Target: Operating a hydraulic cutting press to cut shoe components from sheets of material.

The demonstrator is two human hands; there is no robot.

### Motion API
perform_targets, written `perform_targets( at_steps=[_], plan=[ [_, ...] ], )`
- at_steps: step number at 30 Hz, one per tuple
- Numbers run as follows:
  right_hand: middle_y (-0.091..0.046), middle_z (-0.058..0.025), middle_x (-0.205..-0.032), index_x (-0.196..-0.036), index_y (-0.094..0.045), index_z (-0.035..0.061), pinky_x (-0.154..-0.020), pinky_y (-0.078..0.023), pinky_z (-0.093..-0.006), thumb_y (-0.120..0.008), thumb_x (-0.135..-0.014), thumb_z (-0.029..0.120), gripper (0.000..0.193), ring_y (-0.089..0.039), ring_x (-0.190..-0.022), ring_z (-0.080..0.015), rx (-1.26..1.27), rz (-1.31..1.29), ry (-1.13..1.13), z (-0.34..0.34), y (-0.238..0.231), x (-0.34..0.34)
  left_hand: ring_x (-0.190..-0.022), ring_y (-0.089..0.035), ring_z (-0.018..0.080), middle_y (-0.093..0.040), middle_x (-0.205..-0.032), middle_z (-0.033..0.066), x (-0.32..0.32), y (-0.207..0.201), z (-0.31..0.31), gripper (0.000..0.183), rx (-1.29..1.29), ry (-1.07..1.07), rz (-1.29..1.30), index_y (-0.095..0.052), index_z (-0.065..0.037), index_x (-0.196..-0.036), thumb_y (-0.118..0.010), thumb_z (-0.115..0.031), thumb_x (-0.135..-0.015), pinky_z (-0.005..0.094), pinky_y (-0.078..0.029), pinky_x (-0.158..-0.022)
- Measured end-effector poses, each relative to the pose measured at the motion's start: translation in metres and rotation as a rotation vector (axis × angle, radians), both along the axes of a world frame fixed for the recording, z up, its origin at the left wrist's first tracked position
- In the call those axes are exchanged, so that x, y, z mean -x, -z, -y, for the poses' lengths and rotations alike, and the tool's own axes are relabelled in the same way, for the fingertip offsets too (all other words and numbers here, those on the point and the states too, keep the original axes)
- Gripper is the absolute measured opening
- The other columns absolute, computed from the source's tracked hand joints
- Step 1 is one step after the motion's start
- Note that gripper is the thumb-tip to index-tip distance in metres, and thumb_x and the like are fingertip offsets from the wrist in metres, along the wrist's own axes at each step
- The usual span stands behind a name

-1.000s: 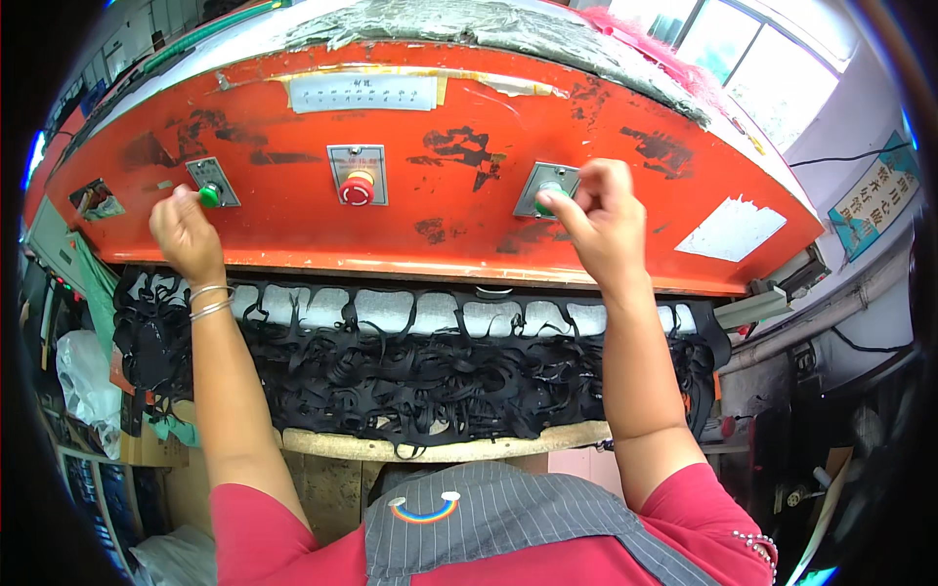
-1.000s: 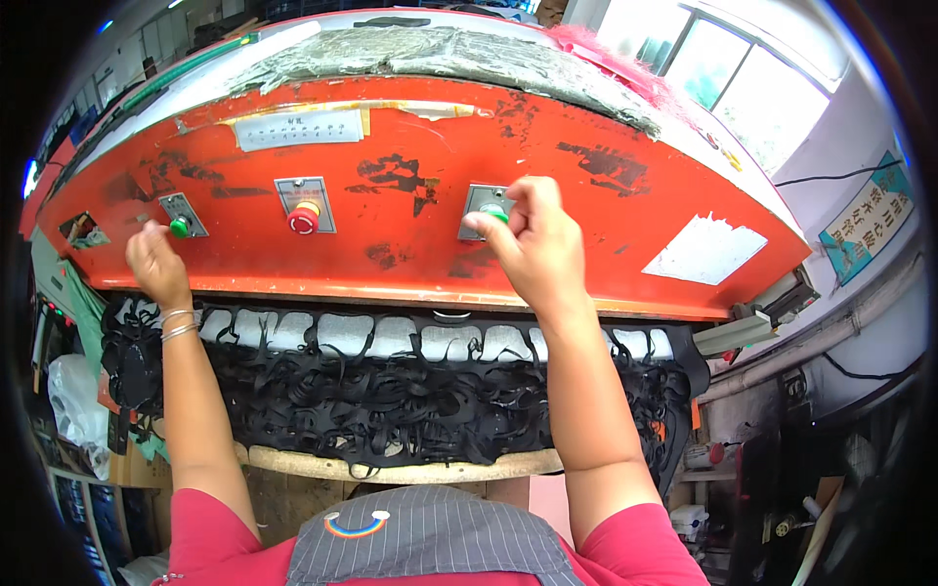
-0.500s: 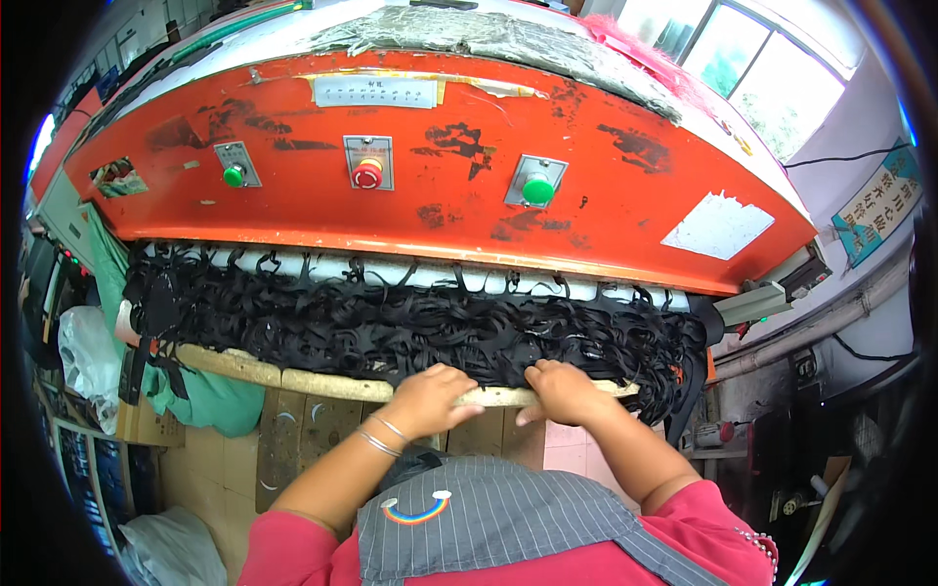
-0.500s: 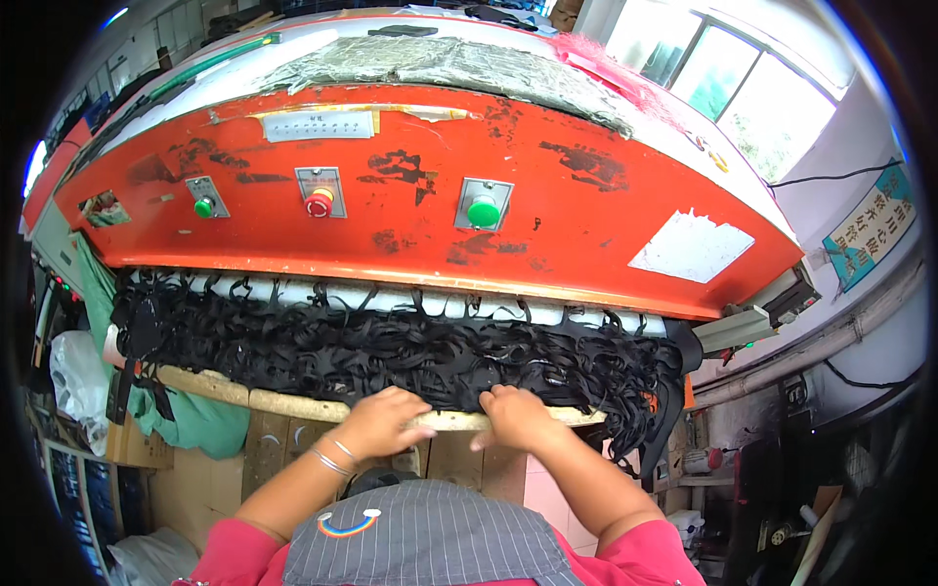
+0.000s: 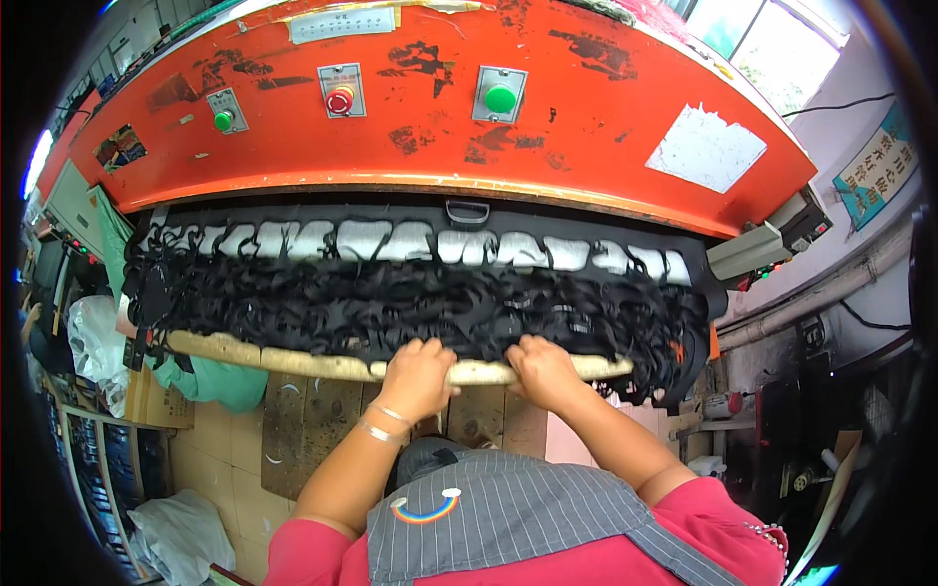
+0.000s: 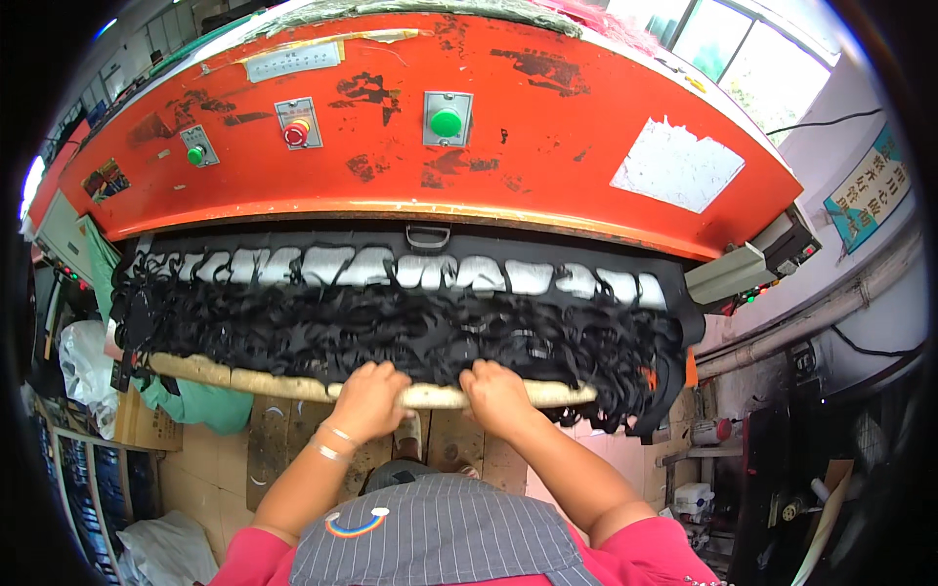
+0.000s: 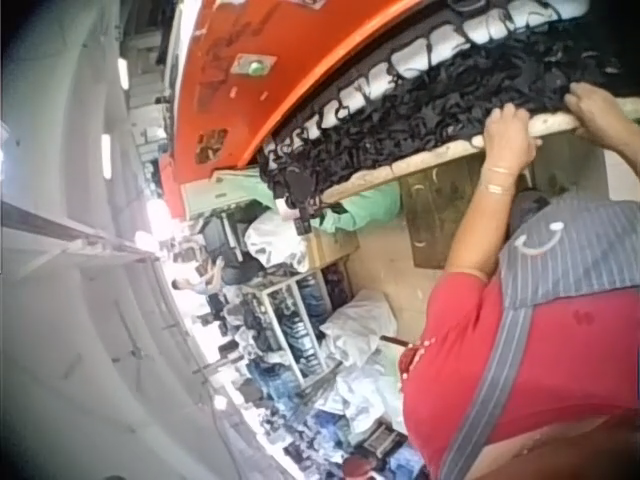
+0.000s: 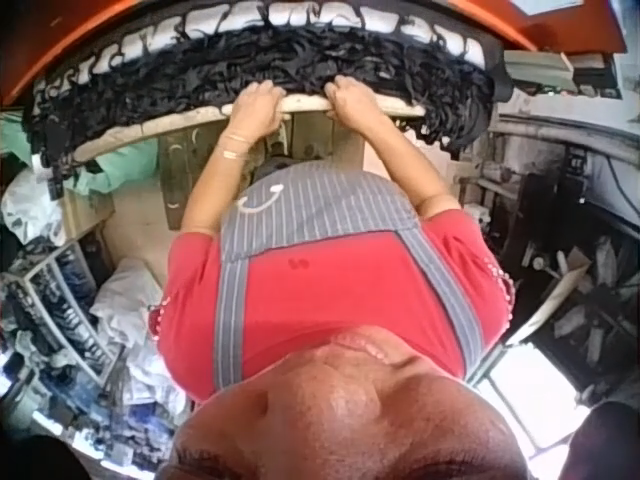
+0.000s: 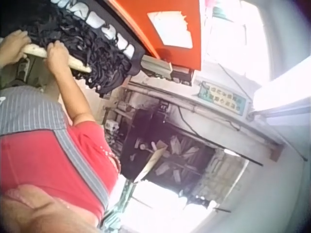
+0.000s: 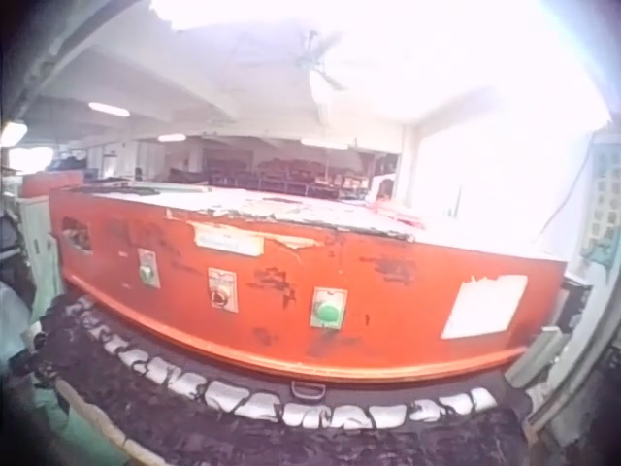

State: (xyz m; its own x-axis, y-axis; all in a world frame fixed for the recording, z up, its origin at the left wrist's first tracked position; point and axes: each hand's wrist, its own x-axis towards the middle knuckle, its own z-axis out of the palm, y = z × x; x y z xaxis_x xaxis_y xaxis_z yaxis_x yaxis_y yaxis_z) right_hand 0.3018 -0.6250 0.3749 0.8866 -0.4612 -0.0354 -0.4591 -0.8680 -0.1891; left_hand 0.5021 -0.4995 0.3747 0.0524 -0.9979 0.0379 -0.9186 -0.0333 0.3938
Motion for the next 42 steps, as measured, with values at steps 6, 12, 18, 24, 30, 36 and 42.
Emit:
perform_targets(
  at_steps=[6,12,18,24,30,36,42],
  plan=[
    [-0.066,-0.0143,-0.095,-0.103,-0.065,0.0119,-0.075,-0.052,-0.0449,-0.068,-0.077,0.032,0.033,-0.064,-0.093,-0.0339,-0.125,0.012,-0.205,0.112,-0.066,-0.073,-0.079,-0.064,0.0290,-0.067,-0.079,0.0080,-0.042,-0.029,0.093,0.022,0.291,-0.134,-0.231,-0.071,-0.010,-0.085,-0.070,-0.031,-0.079,0.0400,-0.048,-0.072],
    [-0.048,-0.0068,-0.137,-0.129,-0.056,0.0244,-0.099,-0.043,-0.0400,-0.065,-0.078,0.016,0.052,-0.046,-0.128,-0.0238,0.404,0.118,-0.666,0.246,-0.018,-0.210,-0.086,-0.055,0.0243,-0.061,-0.083,0.0022,-0.074,0.022,0.189,0.015,0.350,-0.184,-0.090,-0.067,-0.011,-0.080,-0.073,-0.024,-0.075,0.0377,-0.040,-0.077],
    [-0.055,-0.0087,-0.131,-0.118,-0.064,0.0166,-0.095,-0.048,-0.0373,-0.065,-0.076,0.013,0.043,-0.054,-0.119,-0.0275,0.089,-0.025,-0.945,0.287,-0.010,-0.251,-0.081,-0.051,0.0258,-0.058,-0.079,0.0047,-0.076,0.017,0.213,0.009,0.470,-0.147,-0.278,-0.064,-0.008,-0.076,-0.069,-0.016,-0.078,0.0361,-0.039,-0.077],
    [-0.061,-0.0083,-0.085,-0.081,-0.064,0.0090,-0.073,-0.053,-0.0412,-0.060,-0.081,0.021,0.013,-0.064,-0.089,-0.0290,0.127,0.235,-0.750,0.295,-0.044,-0.231,-0.092,-0.052,0.0210,-0.045,-0.124,0.0122,-0.068,0.022,0.218,0.068,0.537,-0.262,-0.671,-0.037,-0.006,-0.133,-0.075,-0.016,-0.078,0.0279,-0.049,-0.077],
    [-0.067,-0.0211,-0.089,-0.087,-0.066,0.0030,-0.079,-0.051,-0.0486,-0.060,-0.087,0.033,0.031,-0.064,-0.087,-0.0400,-0.057,0.025,0.150,0.299,-0.032,-0.128,-0.095,-0.051,0.0322,-0.058,-0.092,0.0117,-0.046,0.027,0.207,0.033,0.401,-0.202,-0.184,-0.066,-0.002,-0.110,-0.068,-0.017,-0.080,0.0404,-0.043,-0.087],
    [-0.062,-0.0239,-0.113,-0.135,-0.045,0.0037,-0.084,-0.048,-0.0416,-0.064,-0.085,0.045,0.068,-0.060,-0.109,-0.0366,-0.440,0.290,0.455,0.247,-0.007,-0.072,-0.096,-0.048,0.0283,-0.053,-0.088,0.0082,-0.039,0.030,0.199,0.034,0.362,-0.171,-0.087,-0.066,-0.004,-0.113,-0.065,-0.012,-0.081,0.0387,-0.042,-0.087],
    [-0.053,-0.0251,-0.131,-0.117,-0.059,0.0036,-0.109,-0.030,-0.0468,-0.078,-0.064,0.053,0.074,-0.043,-0.132,-0.0324,-0.077,0.351,0.136,0.233,0.031,-0.048,-0.100,-0.048,0.0277,-0.052,-0.091,0.0066,-0.039,0.029,0.200,0.033,0.337,-0.162,-0.080,-0.067,-0.006,-0.113,-0.062,-0.012,-0.081,0.0387,-0.042,-0.088]
  ],
)
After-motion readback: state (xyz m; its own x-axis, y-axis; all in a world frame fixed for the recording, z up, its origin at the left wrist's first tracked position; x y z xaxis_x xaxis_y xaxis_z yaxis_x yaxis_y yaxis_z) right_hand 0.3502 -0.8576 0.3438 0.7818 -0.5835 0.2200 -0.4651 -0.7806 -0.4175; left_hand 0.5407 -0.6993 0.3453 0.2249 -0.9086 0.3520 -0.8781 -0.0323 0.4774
